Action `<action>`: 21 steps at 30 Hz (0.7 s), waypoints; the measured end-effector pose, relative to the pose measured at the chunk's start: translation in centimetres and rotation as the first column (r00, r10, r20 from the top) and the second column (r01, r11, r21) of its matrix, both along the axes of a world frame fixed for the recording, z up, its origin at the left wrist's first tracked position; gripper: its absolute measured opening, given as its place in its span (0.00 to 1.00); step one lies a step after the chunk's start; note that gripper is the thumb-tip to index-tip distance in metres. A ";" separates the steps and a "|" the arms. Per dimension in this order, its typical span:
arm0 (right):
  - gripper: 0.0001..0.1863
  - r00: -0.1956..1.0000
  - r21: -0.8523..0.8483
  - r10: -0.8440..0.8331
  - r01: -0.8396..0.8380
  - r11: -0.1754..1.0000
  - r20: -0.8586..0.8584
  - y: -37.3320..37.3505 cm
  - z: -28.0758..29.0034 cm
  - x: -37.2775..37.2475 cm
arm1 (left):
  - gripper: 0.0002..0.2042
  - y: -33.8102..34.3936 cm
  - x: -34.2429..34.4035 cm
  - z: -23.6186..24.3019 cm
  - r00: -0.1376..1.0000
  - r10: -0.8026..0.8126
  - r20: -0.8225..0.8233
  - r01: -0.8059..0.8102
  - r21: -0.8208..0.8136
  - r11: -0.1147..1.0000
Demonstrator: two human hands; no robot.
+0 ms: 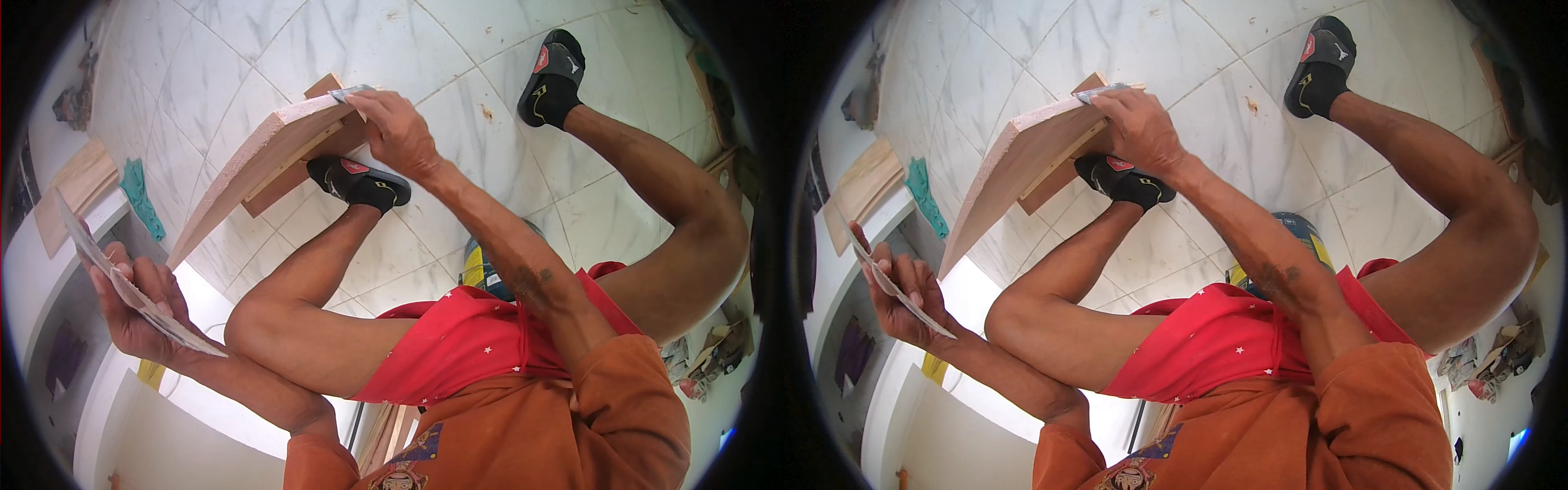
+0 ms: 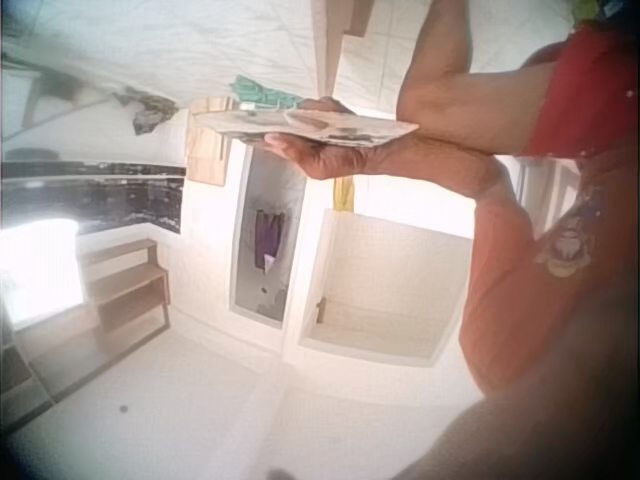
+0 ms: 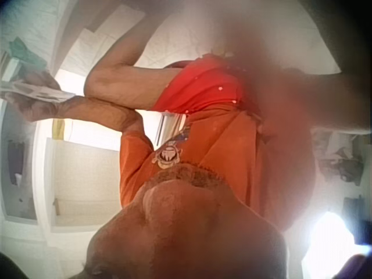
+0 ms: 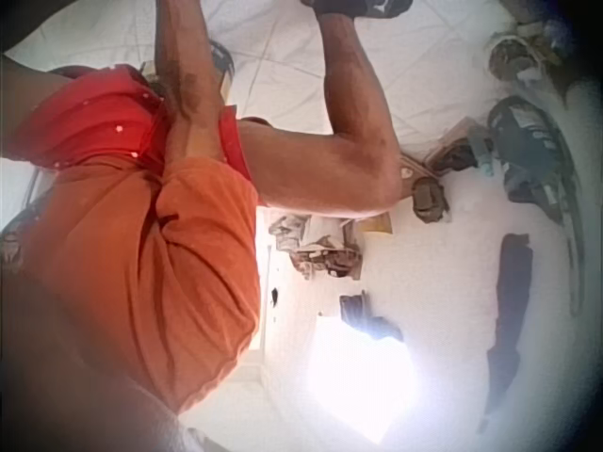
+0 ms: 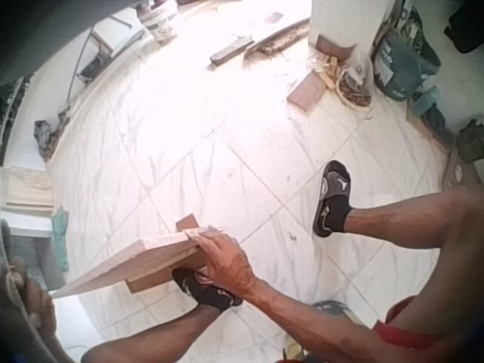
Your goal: Applying filler/putty to the edge of a wooden board and sanding it down.
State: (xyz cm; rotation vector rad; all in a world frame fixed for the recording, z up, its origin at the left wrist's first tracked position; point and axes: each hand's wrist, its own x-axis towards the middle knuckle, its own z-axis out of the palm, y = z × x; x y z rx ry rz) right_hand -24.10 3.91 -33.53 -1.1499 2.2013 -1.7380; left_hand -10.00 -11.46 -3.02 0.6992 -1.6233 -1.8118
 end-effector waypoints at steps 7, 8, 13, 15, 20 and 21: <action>0.26 0.997 0.019 0.008 -0.007 1.000 -0.073 2.1 0.3 2.0 | 0.22 -0.4 0.5 -0.1 1.000 0.021 0.001 -0.022 0.041 0.999; 0.26 0.997 0.018 0.009 -0.007 1.000 -0.074 2.2 0.1 1.6 | 0.22 -0.4 0.6 0.0 1.000 0.022 0.001 -0.022 0.041 0.999; 0.19 0.999 0.161 -0.032 0.024 0.987 0.041 1.2 0.2 -1.6 | 0.15 0.4 -0.1 0.1 0.998 0.053 0.031 -0.053 0.007 0.999; 0.17 0.988 0.310 0.009 -0.057 0.949 0.154 0.6 0.9 -2.6 | 0.22 0.5 0.0 0.3 0.999 0.035 0.033 -0.036 0.027 0.999; 0.18 0.951 0.452 0.098 -0.228 0.862 0.293 -0.5 2.8 -4.3 | 0.31 0.7 -0.3 0.3 0.998 0.022 0.066 -0.022 -0.003 1.000; 0.19 0.941 0.464 0.119 -0.264 0.846 0.317 -0.5 3.2 -4.3 | 0.29 0.6 -0.2 0.3 0.995 0.069 0.078 -0.070 0.005 0.998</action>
